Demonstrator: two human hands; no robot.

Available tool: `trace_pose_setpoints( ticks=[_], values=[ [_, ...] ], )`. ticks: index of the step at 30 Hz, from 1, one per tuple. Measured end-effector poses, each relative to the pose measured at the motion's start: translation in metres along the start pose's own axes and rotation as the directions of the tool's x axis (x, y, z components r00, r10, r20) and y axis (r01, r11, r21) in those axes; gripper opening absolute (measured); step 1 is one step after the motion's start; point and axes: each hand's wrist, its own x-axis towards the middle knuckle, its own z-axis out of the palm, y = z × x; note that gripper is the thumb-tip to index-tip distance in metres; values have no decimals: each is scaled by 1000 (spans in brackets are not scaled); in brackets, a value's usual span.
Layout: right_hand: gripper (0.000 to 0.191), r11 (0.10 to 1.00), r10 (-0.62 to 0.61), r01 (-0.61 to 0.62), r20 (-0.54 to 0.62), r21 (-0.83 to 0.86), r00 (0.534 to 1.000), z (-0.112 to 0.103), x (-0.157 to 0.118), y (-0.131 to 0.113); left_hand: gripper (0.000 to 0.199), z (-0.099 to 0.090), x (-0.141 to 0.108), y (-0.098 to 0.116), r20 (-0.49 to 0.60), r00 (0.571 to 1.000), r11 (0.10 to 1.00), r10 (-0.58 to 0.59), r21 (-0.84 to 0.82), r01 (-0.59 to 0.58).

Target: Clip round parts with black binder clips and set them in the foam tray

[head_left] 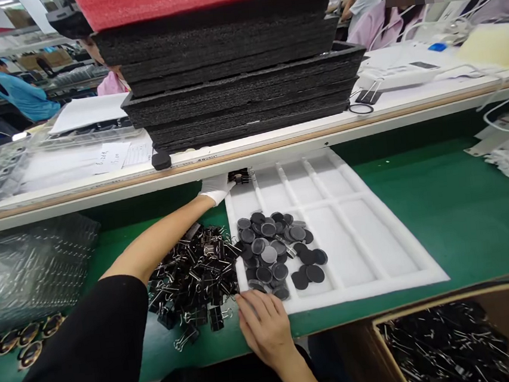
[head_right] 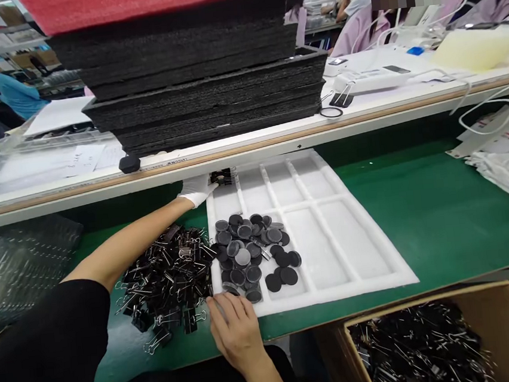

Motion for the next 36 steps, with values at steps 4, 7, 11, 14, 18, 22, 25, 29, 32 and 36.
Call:
trace_pose_setpoints(
  ticks=[4,7,11,14,18,22,25,29,32,36],
  values=[
    [35,1000,-9,9,-19,-12,1000,3,-2,2,53,-14,-18,-2,-12,999,995,39,96,-38],
    [31,998,-38,36,-39,-43,999,3,-5,3,49,-38,-60,-13,54,995,985,83,150,-91],
    [30,997,-60,61,21,-43,998,-4,-4,3,44,-77,-158,-47,128,961,952,245,155,-263],
    [29,995,-99,98,92,18,991,-15,4,3,41,-87,-244,-87,-34,988,988,153,-6,-153],
    [26,993,-99,105,108,-59,989,-30,26,5,36,-63,-348,-150,-342,897,960,-280,-103,260],
    [26,988,-126,138,145,-73,981,-35,47,3,45,-30,-423,-187,-221,845,833,-487,172,525],
    [27,975,-217,222,163,-12,962,-25,54,-10,61,-15,-448,-194,-108,850,772,-515,373,515],
    [30,933,-343,309,199,182,918,-1,50,-41,51,-8,-448,-198,-38,892,804,-451,418,424],
    [28,904,-394,332,221,271,892,10,41,-59,53,-6,-440,-197,-12,919,844,-394,392,367],
    [24,950,-312,298,224,93,923,-9,31,-55,56,-5,-433,-193,46,937,876,-345,375,304]
  ],
)
